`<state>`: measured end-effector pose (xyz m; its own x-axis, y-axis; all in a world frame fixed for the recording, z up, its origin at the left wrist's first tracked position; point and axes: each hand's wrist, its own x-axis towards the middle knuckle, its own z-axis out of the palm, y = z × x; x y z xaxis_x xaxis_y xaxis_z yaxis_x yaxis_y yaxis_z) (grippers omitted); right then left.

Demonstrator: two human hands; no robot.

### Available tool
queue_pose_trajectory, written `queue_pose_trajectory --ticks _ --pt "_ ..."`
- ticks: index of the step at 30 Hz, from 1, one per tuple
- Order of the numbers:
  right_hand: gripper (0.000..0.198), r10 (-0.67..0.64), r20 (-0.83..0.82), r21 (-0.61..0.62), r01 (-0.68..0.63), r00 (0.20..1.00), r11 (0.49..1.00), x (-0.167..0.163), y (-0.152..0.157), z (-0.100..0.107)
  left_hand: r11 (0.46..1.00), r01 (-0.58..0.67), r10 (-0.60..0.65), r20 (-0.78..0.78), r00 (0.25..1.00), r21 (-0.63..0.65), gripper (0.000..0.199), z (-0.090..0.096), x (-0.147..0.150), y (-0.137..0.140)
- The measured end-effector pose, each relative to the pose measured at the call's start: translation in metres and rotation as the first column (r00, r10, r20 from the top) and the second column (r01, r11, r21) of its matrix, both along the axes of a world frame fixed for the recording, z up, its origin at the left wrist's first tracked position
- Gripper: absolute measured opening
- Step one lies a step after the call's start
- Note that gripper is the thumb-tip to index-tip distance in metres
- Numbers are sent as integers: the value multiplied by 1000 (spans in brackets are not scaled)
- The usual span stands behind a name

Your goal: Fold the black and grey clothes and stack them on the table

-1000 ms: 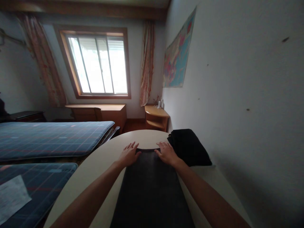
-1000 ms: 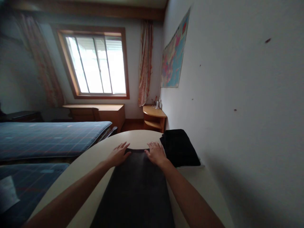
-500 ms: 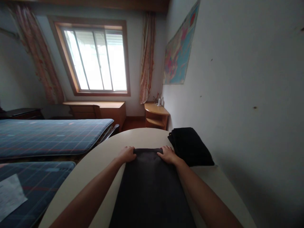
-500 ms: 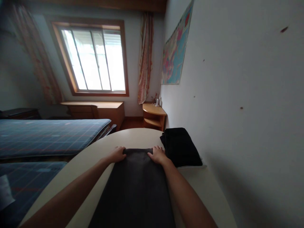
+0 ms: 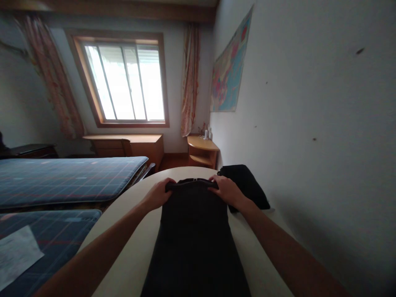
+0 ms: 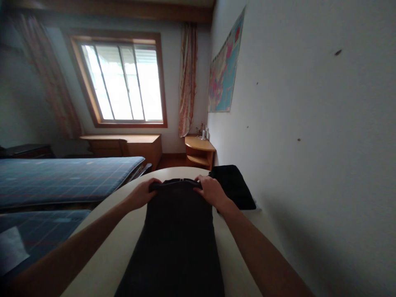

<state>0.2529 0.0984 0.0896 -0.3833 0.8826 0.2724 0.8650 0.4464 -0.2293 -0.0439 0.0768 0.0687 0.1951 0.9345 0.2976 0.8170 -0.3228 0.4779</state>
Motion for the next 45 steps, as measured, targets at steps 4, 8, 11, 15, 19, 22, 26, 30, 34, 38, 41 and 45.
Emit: queue_pose_trajectory --ticks 4,8,11,15,19,22,26,30,34,38,41,45 --pt "33 119 -50 126 -112 992 986 10 -57 15 989 134 -142 175 974 55 48 7 -5 -63" --pt "33 258 16 44 -258 966 965 22 -125 -1 971 240 -239 149 959 11 47 -22 -15 -129" --pt "40 365 67 -175 -349 929 921 29 -167 -23 931 337 -342 -8 940 -142 54 -46 -21 -165" --pt "28 384 112 -336 -328 917 883 21 -186 -35 927 332 -352 -100 931 -174 21 -45 -14 -179" --pt "32 262 23 -111 -258 965 960 -3 -165 -35 957 283 -275 -129 953 55 30 -37 14 -159" --pt "55 204 -2 -60 -203 979 977 -18 -145 -55 970 223 -194 -245 950 96 53 -58 34 -142" --pt "65 152 56 -208 -137 987 968 -21 -136 -92 979 192 -202 -325 924 -64 66 -95 41 -138" --pt "66 138 41 -224 -126 990 966 -25 -127 -94 981 191 -191 -328 925 -32 66 -105 38 -144" --pt "69 81 31 -238 -71 996 969 -46 -103 -78 980 191 -165 -297 940 59 65 -102 37 -146" --pt "61 148 78 -312 -117 986 943 -63 -82 -71 976 119 -83 -194 977 181 44 -105 32 -142" --pt "55 205 89 -408 -152 975 900 -59 -77 -60 958 77 -54 -92 994 275 34 -106 26 -138" --pt "46 264 51 -399 -223 963 889 -40 -75 -27 934 -51 18 96 995 354 35 -111 20 -130"
